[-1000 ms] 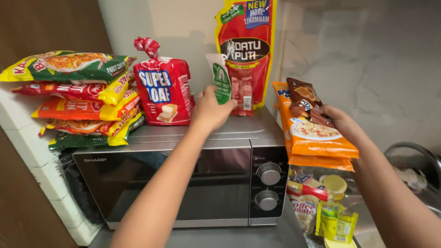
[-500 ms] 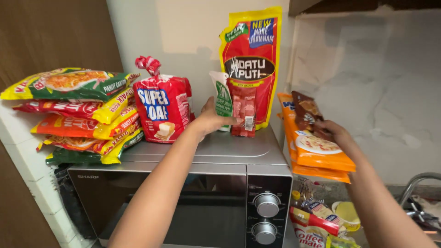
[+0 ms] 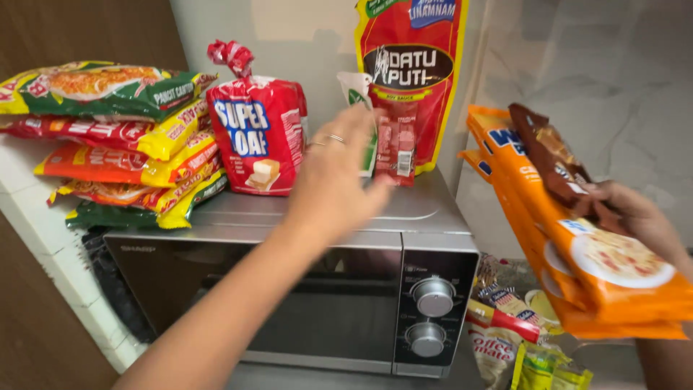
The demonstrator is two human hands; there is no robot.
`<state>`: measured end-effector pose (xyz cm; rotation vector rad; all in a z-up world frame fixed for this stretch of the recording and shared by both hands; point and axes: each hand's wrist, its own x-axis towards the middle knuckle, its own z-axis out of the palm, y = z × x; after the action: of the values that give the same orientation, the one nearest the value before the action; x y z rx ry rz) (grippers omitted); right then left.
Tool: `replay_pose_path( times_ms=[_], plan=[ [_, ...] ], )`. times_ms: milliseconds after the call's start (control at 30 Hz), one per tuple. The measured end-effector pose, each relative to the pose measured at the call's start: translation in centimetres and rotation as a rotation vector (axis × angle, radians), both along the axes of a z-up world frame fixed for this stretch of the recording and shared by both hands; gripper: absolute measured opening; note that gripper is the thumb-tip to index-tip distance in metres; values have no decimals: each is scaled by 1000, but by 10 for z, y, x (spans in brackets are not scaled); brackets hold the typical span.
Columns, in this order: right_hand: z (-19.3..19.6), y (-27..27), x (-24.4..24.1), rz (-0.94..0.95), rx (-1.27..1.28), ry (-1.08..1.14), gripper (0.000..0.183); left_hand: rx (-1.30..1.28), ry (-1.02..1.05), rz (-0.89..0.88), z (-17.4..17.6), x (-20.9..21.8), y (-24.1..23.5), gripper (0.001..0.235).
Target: The person organizes various grocery items on top of a microwave oven in a kitchen. They handle packages of noodles, bread, coffee creamer, margarine, a bottle of Coca-Cola, and a bag of sugar, stacking them neatly. The person also handles a plastic bag containing white powder and places it on the stack.
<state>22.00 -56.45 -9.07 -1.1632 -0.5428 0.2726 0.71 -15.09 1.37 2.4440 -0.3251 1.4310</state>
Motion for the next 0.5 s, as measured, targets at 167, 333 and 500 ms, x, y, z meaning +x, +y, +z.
replay_pose_path(
  times_ms=[167, 333, 500],
  plan=[
    [27, 33, -57, -80, -80, 22, 22, 587, -178, -50, -21, -52, -52, 71],
    [50, 107, -131, 126, -49, 117, 26, 684, -255, 112, -25, -49, -58, 61],
    [51, 140, -124, 393, -57, 29, 44, 586, -411, 5, -40, -50, -40, 51]
  ],
)
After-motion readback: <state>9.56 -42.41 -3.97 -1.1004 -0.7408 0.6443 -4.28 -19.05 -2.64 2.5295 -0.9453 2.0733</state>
